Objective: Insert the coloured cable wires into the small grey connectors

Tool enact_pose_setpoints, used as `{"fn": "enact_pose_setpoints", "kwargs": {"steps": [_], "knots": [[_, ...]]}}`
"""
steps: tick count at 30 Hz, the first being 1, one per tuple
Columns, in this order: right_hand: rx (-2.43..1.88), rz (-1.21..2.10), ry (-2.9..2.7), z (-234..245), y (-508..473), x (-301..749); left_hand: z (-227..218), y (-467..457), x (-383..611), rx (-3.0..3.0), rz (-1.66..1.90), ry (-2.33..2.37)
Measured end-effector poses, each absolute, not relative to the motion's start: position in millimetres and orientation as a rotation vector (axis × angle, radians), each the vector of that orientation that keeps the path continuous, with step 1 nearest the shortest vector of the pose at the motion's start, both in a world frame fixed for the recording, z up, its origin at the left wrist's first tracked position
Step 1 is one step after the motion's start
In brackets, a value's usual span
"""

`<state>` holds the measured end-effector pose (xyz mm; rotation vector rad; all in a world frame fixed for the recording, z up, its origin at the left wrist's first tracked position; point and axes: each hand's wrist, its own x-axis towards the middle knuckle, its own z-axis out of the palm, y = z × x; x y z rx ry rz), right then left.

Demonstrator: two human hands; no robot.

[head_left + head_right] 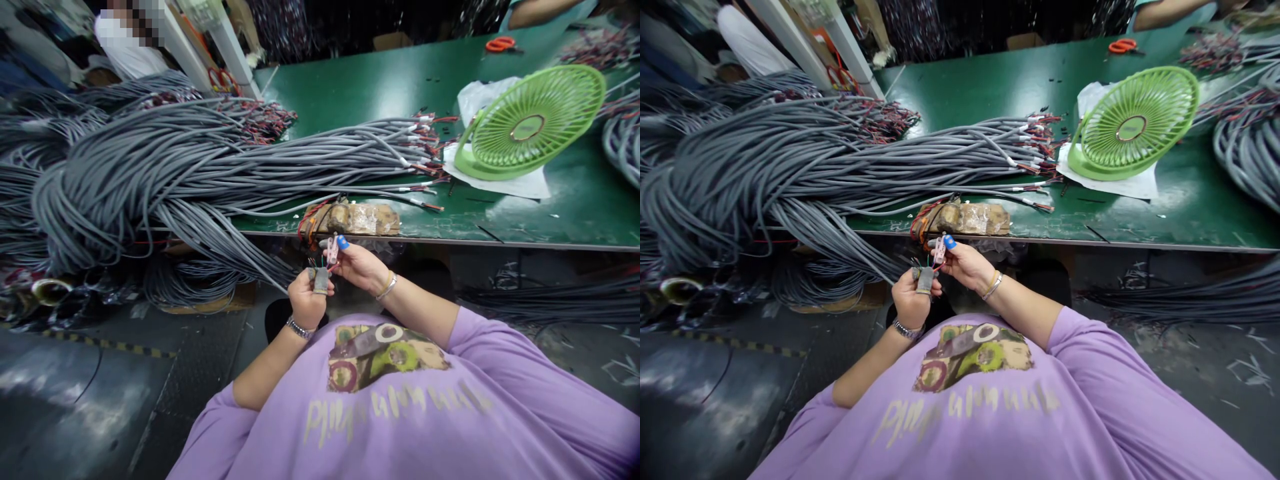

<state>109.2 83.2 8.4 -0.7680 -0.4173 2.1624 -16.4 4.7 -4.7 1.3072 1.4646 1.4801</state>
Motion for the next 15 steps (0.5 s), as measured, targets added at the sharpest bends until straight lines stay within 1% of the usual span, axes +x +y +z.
{"fn": "enact_pose_setpoints", "kwargs": {"steps": [7, 15], "knots": [[-0.723, 2.180, -0.435, 4.6, 81.9, 109.7, -2.5, 1.1, -15.7, 1.266, 1.477, 1.443], [-0.710, 2.313, -0.537, 5.4, 80.0, 121.7, -4.6, -3.3, -18.5, 1.066, 1.520, 1.361]]}}
